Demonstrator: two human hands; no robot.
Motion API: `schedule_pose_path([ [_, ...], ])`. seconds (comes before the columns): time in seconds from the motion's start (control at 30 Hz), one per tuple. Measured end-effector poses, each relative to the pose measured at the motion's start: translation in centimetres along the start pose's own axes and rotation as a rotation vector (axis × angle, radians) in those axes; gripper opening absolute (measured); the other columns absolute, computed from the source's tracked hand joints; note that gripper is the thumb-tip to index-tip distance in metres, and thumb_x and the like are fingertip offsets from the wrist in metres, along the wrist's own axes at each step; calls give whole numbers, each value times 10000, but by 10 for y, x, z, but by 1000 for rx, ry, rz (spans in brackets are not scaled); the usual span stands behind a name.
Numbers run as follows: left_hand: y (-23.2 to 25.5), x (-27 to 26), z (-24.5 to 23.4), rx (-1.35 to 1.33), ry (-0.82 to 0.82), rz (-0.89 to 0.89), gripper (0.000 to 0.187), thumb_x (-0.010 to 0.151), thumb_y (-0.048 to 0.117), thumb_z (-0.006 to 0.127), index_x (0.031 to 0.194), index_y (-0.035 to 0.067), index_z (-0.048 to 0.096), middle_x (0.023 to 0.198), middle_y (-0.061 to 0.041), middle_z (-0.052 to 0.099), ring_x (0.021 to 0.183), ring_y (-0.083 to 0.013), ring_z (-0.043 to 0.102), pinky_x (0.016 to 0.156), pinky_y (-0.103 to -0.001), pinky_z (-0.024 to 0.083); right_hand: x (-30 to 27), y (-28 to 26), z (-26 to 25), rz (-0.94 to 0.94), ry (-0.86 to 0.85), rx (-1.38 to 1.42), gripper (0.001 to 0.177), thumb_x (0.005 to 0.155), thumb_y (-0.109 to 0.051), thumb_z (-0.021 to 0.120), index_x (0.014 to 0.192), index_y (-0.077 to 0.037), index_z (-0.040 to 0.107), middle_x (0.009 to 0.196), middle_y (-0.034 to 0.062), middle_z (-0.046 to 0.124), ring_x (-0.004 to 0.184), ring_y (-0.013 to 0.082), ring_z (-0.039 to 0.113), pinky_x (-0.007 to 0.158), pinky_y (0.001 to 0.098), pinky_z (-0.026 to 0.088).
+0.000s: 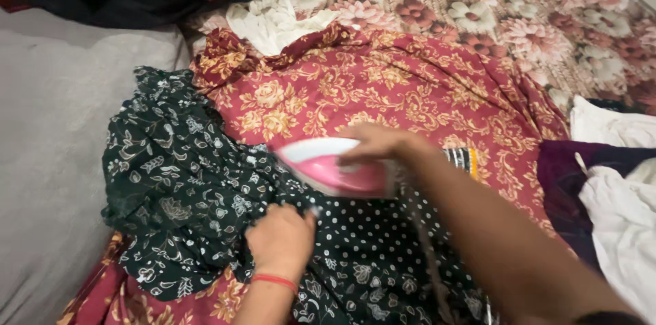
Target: The person irons a dark green patterned dress laid out on a bed. They use a pink electric iron to smooth the fabric, repeatedly adjusting the garment's position to cover different sections.
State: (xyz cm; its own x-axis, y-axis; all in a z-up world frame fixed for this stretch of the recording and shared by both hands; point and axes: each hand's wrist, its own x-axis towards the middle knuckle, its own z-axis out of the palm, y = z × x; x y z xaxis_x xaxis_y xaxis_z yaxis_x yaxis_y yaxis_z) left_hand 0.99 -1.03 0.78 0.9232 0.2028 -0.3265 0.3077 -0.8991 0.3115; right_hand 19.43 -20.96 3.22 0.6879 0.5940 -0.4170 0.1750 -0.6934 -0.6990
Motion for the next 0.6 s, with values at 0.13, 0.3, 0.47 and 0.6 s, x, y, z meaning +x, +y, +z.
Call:
schedule_pose_path([
  [0.13,-9,10,8,-29,190,0,416,950,482,608,1013,98,756,1094,-134,710,967,-347,723,865,-481,569,24,-35,40,107,187,78,577,755,-314,748,1299,-134,680,1043,125,765,835,243,698,692,379,568],
  [0.3,-15,6,11,47,187,50,486,741,426,819,1098,114,712,1166,-113,660,1034,-338,681,875,-457,562,-7,4,37,96,426,233,591,762,-318,817,1298,-112,677,1070,77,763,891,168,724,760,297,582],
  [0.47,-13,3,8,51,95,33,525,730,402,875,1131,116,694,1219,-100,640,1105,-315,656,922,-456,530,-113,78,19,564,652,403,482,851,-325,718,1274,-94,687,966,128,797,776,212,759,714,356,647],
  [0.6,1,-4,8,66,18,48,599,728,447,884,1181,121,664,1241,-94,625,1153,-314,631,963,-476,483,-165,138,-1,729,778,343,487,896,-398,726,1150,18,744,818,188,733,619,264,663,599,435,555],
])
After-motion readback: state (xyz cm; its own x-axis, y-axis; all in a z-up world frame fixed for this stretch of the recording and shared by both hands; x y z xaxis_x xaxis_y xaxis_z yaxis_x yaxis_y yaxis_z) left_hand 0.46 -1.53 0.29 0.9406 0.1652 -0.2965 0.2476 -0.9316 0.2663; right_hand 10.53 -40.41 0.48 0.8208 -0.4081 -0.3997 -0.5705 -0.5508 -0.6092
